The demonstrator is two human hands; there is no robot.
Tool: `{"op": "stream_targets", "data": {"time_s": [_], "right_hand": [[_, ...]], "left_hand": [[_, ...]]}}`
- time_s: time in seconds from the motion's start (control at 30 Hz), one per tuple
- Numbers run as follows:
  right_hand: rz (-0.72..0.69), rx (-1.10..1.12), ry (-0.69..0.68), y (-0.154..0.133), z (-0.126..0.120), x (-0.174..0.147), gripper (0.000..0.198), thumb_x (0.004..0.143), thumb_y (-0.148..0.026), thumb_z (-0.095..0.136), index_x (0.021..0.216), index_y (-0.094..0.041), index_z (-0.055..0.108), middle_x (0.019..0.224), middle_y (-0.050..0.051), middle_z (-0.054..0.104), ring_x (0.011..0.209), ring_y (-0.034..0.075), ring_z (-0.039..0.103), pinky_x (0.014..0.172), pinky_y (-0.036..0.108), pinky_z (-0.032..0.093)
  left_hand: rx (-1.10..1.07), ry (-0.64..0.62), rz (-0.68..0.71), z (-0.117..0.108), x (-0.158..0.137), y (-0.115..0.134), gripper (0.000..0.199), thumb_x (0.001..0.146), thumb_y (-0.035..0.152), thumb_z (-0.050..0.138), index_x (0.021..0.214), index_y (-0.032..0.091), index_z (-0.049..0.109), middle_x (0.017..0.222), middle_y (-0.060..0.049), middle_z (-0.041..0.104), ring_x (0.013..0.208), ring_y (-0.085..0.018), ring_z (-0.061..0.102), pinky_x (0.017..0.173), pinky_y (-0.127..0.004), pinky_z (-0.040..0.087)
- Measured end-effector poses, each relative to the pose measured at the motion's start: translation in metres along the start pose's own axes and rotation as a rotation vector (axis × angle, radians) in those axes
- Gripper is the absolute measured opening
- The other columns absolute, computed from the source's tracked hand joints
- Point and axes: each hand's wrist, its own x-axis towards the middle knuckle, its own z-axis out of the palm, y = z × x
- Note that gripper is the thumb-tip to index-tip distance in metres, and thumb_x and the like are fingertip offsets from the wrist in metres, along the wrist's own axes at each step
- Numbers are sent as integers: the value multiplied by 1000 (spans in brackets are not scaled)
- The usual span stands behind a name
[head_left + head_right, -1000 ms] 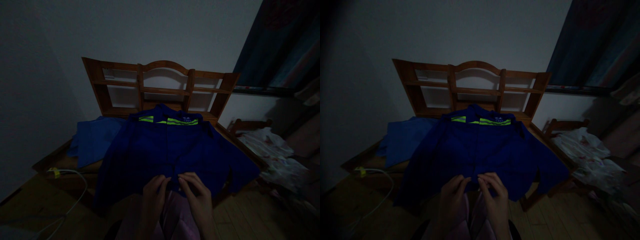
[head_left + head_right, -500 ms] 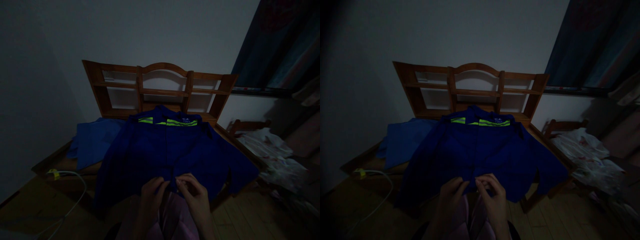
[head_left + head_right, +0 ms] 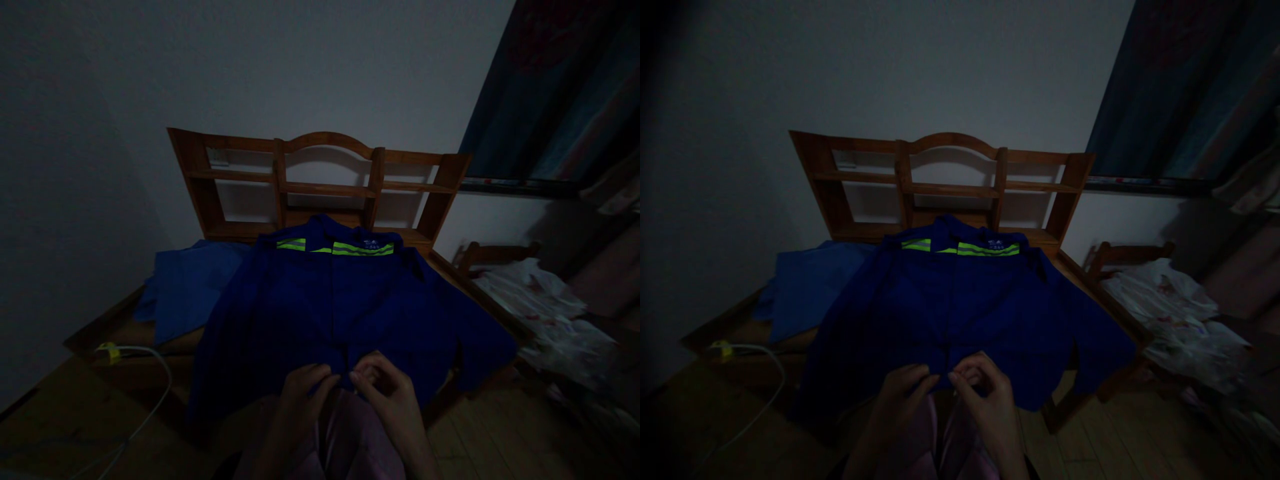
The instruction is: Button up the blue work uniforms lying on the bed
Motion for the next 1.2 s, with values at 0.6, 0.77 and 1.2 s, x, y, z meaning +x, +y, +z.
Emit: {"op": "stream_targets", "data": {"time_s": [0.6, 0.77, 1.2], "right_hand": [[-101, -112, 66, 2, -6, 2, 17, 81, -34, 60, 76, -17, 62, 74, 1, 56, 72, 14, 55, 67, 24, 43], [-194, -226, 131, 6, -4, 1, 13, 83, -31, 58, 79, -19, 59, 77, 1, 55, 73, 13, 53, 67, 24, 41], [-292, -442, 85, 9, -1, -2, 8, 89, -24, 48, 88, -21, 55, 88, 2, 55, 81, 14, 54, 72, 24, 41]], "left_hand": [[-49, -66, -143, 15, 4, 14, 25, 82, 26, 49, 60, 20, 60, 56, 0, 58, 54, -11, 54, 57, -20, 41], [-202, -39, -269, 30, 0, 15, 21, 81, 30, 50, 67, 19, 61, 66, 0, 61, 62, -12, 55, 57, -19, 40], [-682, -55, -603, 39, -2, 26, 33, 79, 40, 57, 61, 15, 46, 58, 3, 45, 59, -10, 46, 53, -18, 37]]}}
